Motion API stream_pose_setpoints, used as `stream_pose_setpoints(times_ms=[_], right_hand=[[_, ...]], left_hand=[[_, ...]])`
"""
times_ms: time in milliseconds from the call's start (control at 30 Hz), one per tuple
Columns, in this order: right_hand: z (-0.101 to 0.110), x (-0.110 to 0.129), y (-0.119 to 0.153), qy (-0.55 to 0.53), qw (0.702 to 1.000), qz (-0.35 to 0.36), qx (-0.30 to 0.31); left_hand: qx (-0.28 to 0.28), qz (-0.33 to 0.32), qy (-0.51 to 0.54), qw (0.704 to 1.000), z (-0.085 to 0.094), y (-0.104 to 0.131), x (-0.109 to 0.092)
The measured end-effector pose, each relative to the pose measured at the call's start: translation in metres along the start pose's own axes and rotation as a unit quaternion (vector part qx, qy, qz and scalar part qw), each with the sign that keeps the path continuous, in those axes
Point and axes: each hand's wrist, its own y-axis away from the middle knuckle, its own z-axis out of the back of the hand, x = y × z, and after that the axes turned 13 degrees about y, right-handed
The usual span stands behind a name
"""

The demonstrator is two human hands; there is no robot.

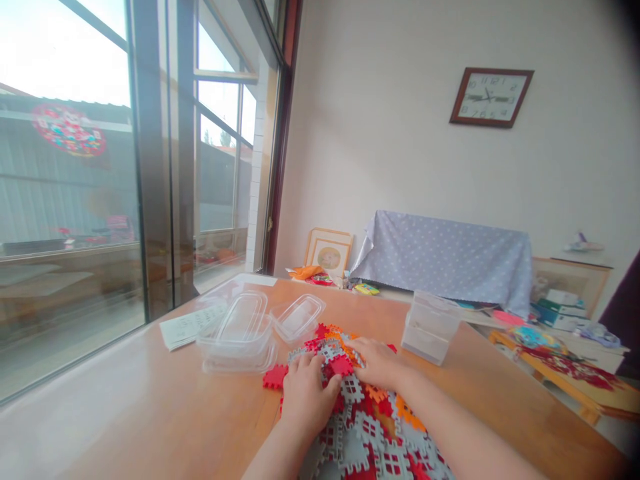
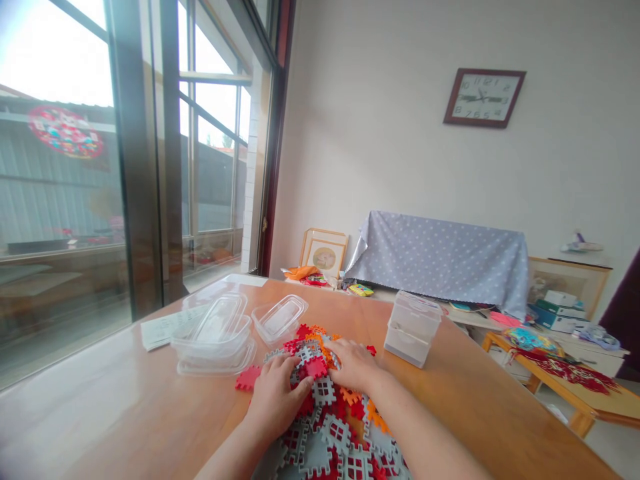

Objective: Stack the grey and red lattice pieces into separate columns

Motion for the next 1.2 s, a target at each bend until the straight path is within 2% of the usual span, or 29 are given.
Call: stream_pose_setpoints(times_ms=[133,300,367,467,533,600,700,800,900,1000,1133,1200], right_hand=[[-0.001,-0.001,0.008,0.032,0.999,0.002,-0.022],[-0.005,-0.011,0.019,0.007,0.998,-0.032,-0.058],[-0.004,-0.014,0.021,-0.033,0.995,-0.060,-0.075],[0.005,-0.014,0.022,-0.159,0.977,-0.098,-0.099],[0.016,-0.006,0.022,-0.268,0.950,-0.122,-0.107],[0.029,0.006,0.022,-0.381,0.908,-0.142,-0.097],[0.046,0.029,0.025,-0.524,0.838,-0.150,-0.043],[0.058,0.044,0.027,-0.599,0.789,-0.137,0.002],[0.066,0.041,0.027,-0.621,0.769,-0.150,0.015],[0.066,0.022,0.025,-0.591,0.789,-0.169,-0.007],[0.051,-0.013,0.024,-0.403,0.889,-0.215,-0.022],[0.038,-0.027,0.027,-0.366,0.902,-0.230,-0.006]], left_hand=[[0.002,0.000,-0.003,1.000,0.002,0.001,-0.002],[0.002,0.001,-0.002,1.000,0.003,0.003,-0.003],[0.001,0.003,0.000,1.000,0.003,0.002,-0.003],[0.002,0.007,0.003,1.000,0.004,0.001,-0.002],[0.001,0.007,0.008,1.000,0.004,-0.001,-0.001],[-0.006,0.005,0.019,1.000,0.004,-0.002,0.000],[-0.030,-0.005,0.048,0.998,0.005,-0.003,-0.002],[-0.047,-0.005,0.072,0.996,0.009,-0.004,-0.005],[-0.043,0.027,0.086,0.995,0.012,-0.004,-0.007],[-0.035,0.053,0.087,0.994,0.013,-0.005,-0.007],[-0.037,0.040,0.069,0.996,0.008,-0.004,-0.003],[-0.042,0.027,0.058,0.997,0.005,-0.004,-0.002]])
